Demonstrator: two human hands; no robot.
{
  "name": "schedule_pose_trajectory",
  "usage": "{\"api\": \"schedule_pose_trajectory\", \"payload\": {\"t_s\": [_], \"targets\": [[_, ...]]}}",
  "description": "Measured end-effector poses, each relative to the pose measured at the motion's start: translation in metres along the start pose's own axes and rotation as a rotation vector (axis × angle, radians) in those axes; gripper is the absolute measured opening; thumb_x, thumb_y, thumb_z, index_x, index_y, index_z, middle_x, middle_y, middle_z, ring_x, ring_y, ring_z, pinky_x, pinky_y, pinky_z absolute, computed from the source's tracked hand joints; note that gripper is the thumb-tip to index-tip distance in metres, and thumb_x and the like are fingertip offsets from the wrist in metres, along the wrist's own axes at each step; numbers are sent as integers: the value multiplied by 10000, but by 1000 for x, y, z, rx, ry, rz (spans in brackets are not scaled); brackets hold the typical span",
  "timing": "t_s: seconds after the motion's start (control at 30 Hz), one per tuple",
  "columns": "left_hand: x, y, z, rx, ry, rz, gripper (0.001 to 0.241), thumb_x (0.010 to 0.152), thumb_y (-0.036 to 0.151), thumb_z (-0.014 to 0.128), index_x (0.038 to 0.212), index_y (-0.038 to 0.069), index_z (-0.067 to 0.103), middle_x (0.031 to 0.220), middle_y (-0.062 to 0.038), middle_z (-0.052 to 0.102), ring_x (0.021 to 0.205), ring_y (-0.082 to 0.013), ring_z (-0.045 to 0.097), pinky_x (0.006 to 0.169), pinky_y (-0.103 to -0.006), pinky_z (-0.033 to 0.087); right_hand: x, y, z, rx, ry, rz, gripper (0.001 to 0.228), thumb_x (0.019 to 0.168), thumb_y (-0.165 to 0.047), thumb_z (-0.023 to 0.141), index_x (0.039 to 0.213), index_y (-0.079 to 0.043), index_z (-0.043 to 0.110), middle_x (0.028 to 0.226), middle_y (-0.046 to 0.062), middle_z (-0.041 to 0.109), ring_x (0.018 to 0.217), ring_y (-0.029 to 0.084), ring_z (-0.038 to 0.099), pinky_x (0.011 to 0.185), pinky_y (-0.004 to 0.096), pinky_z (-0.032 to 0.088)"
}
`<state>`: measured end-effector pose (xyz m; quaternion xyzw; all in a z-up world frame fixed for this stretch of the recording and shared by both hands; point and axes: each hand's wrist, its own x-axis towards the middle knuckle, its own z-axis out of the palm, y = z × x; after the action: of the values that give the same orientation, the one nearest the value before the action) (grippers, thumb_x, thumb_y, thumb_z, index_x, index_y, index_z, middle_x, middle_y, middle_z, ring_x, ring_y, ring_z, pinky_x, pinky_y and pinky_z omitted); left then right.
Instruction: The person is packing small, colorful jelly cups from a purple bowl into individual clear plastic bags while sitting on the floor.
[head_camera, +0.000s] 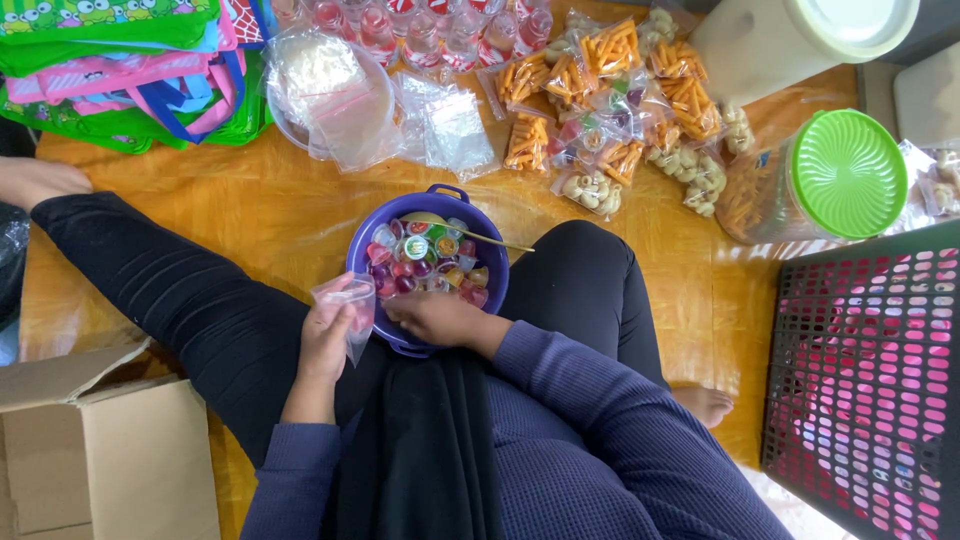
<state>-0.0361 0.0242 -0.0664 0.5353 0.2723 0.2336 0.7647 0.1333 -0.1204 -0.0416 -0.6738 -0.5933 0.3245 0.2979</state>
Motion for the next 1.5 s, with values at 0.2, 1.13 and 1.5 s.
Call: {"api": "schedule_pose_trajectory", "payload": {"t_s": [0.2,1.13,1.5], "targets": [[1,-1,-15,-254,-46,-163,577,995,476,511,1456,131,486,1428,-163,585,1284,-263,581,1108,-457,453,12,36,38,-458,-79,-19,470,871,-162,672,1337,-177,623,1311,132,635,1099,391,676,890,507,556],[7,-28,-31,-491,-351,-299,939,807,614,686,1540,85,432,1396,-243,605,1176,-304,663,905,-412,577,23,-13,-33,172,622,178,388,874,-345,806,1220,-252,657,1023,40,743,955,315,735,827,418,579],[2,-63,-49,-608,-416,-242,776,806,251,776,1463,-14,458,1330,-241,620,1145,-387,657,929,-515,555,13,-66,-56,422,177,-119,480,1051,-359,602,1454,-115,513,1100,89,774,834,240,749,739,373,578]]}}
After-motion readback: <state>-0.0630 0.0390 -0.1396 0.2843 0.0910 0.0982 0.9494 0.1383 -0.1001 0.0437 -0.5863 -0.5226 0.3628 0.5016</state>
